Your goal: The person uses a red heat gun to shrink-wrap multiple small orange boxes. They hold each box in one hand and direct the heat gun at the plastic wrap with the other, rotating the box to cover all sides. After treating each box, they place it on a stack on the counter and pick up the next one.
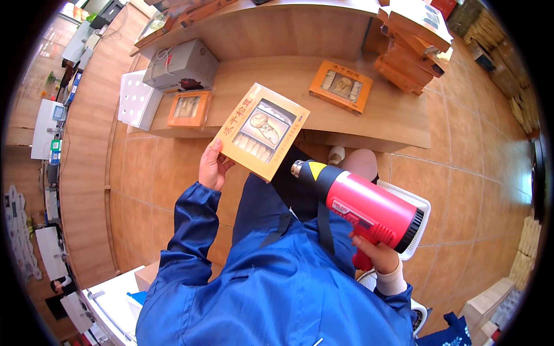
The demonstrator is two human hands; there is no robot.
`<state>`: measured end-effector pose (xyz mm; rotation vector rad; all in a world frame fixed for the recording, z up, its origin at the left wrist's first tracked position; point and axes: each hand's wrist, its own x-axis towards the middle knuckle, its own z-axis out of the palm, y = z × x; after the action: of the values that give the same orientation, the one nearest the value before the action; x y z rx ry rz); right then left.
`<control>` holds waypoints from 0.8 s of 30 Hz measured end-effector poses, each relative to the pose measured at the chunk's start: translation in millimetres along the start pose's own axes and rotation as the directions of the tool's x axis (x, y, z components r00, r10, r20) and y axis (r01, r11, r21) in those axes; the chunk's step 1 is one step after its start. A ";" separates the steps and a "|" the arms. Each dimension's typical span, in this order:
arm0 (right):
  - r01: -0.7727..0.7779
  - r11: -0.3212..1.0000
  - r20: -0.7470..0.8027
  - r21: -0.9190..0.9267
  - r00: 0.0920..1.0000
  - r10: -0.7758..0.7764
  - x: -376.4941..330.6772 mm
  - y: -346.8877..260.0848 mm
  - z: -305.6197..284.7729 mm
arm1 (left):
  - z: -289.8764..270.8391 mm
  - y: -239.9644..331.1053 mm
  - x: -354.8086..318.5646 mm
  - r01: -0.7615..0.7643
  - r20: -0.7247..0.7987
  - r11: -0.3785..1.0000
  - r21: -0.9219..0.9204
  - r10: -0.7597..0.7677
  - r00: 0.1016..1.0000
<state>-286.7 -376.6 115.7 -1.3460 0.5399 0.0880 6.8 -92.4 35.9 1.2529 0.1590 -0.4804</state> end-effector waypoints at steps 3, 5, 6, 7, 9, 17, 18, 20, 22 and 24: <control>0.095 0.995 0.085 -0.044 0.992 -0.091 0.3 2.0 5.1 | -4.1 -3.4 1.8 -0.003 -0.016 0.999 0.046 0.004 1.000; 0.108 0.993 0.101 -0.048 0.990 -0.103 -0.2 1.0 6.6 | -6.6 -3.6 1.4 -0.006 -0.040 0.999 0.044 0.008 0.999; 0.109 0.993 0.098 -0.050 0.990 -0.104 -0.7 -0.1 8.0 | -5.6 -3.8 1.4 -0.006 -0.046 0.999 0.042 0.008 0.999; 0.110 0.993 0.094 -0.052 0.990 -0.105 -1.0 -0.8 8.7 | -4.2 -3.0 0.5 -0.007 -0.031 1.000 0.026 0.008 0.999; 0.119 0.990 0.043 -0.079 0.992 -0.116 4.1 3.6 4.9 | -0.5 1.1 -3.7 -0.008 -0.002 1.000 -0.007 0.008 1.000; 0.084 0.995 -0.216 -0.048 0.972 -0.093 14.8 0.3 -1.0 | -3.5 1.5 -8.7 0.001 0.087 1.000 -0.017 0.000 0.996; 0.103 0.994 -0.249 -0.041 0.962 -0.110 15.7 -2.4 -0.8 | -3.3 1.2 -8.5 0.000 0.095 1.000 -0.023 0.002 0.996; 0.085 0.996 -0.308 -0.036 0.947 -0.092 20.2 -1.6 -7.4 | -1.8 2.2 -10.0 -0.011 0.126 0.999 -0.040 0.016 0.992; 0.094 0.995 -0.333 -0.026 0.938 -0.097 23.5 -2.9 -13.8 | -1.7 1.9 -11.4 -0.003 0.162 0.999 -0.049 0.011 0.987; 0.095 0.995 -0.351 0.005 0.932 -0.087 26.0 -10.8 -10.8 | -3.6 -0.1 -11.4 0.018 0.201 0.999 -0.049 -0.008 0.980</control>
<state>-263.5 -395.7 113.3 -1.3713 0.7746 -0.2389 -2.9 -86.0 39.0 1.1469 0.0084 -0.6071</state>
